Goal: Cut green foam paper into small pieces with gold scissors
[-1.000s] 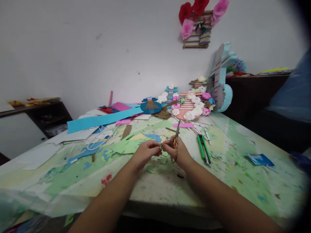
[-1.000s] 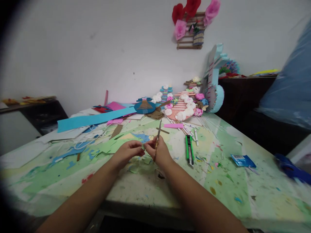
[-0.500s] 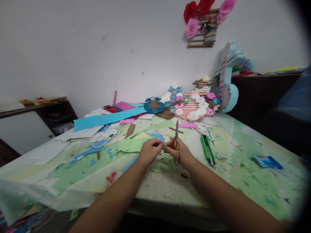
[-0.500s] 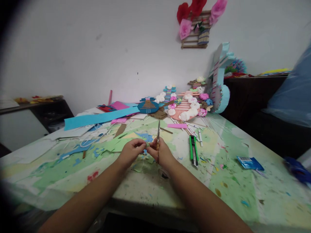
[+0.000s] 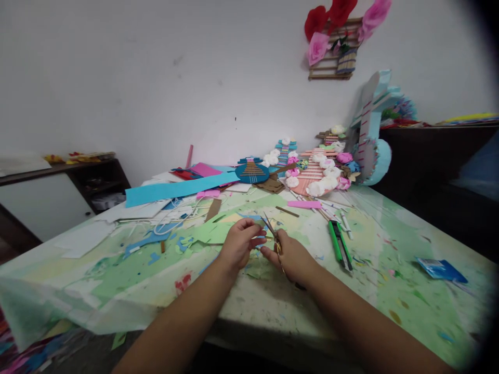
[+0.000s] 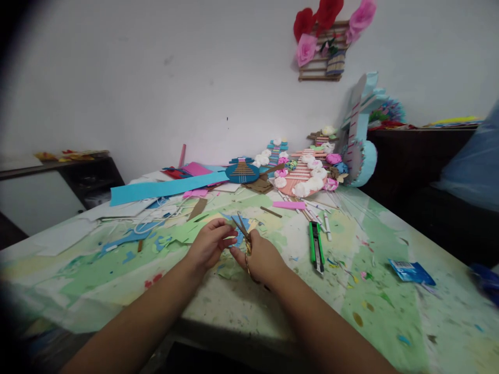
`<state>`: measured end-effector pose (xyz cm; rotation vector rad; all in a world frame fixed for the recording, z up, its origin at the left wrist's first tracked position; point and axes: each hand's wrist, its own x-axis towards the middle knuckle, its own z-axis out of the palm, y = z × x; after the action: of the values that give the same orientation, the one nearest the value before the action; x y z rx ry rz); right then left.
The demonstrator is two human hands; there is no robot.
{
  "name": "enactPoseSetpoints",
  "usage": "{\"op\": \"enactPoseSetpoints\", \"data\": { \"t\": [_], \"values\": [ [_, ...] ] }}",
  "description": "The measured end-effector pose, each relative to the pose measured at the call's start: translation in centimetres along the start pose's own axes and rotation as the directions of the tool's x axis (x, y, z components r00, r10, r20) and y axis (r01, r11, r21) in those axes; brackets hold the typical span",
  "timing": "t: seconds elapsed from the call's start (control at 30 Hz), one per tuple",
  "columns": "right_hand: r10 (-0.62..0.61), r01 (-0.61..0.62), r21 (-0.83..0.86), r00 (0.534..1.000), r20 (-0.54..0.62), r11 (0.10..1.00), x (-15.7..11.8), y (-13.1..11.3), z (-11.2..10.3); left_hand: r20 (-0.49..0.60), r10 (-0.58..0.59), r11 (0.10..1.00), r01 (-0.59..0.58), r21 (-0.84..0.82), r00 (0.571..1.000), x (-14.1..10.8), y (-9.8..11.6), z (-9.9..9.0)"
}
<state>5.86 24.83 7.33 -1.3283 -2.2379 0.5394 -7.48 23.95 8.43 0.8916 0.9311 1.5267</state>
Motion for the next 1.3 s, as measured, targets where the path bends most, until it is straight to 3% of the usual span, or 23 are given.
{"op": "enactPoseSetpoints", "data": {
  "t": [0.17,0.43,0.6,1.03,1.3],
  "values": [
    [-0.046,0.048,-0.057,0.998,0.035,0.997,-0.09,-0.11,0.35,0.058,-0.007,0.994,0.001,0.113,0.998,-0.11,-0.24,-0.05],
    [-0.068,0.072,-0.061,0.996,0.062,0.996,-0.25,-0.24,0.28,0.037,0.162,0.931,-0.165,0.325,0.986,0.17,-0.40,-0.51],
    [-0.054,0.059,-0.084,0.997,0.059,0.995,-0.20,-0.20,0.31,0.061,0.171,0.904,-0.181,0.387,0.983,0.14,-0.46,-0.48],
    [0.002,0.004,-0.154,0.999,0.034,0.988,0.04,-0.28,0.51,0.040,0.015,0.987,-0.021,0.159,0.999,-0.14,-0.30,0.05],
    [-0.011,0.008,-0.219,1.000,-0.014,0.976,-0.14,-0.49,0.62,0.072,-0.020,0.999,0.019,0.026,0.997,-0.24,-0.22,0.24]
  ]
}}
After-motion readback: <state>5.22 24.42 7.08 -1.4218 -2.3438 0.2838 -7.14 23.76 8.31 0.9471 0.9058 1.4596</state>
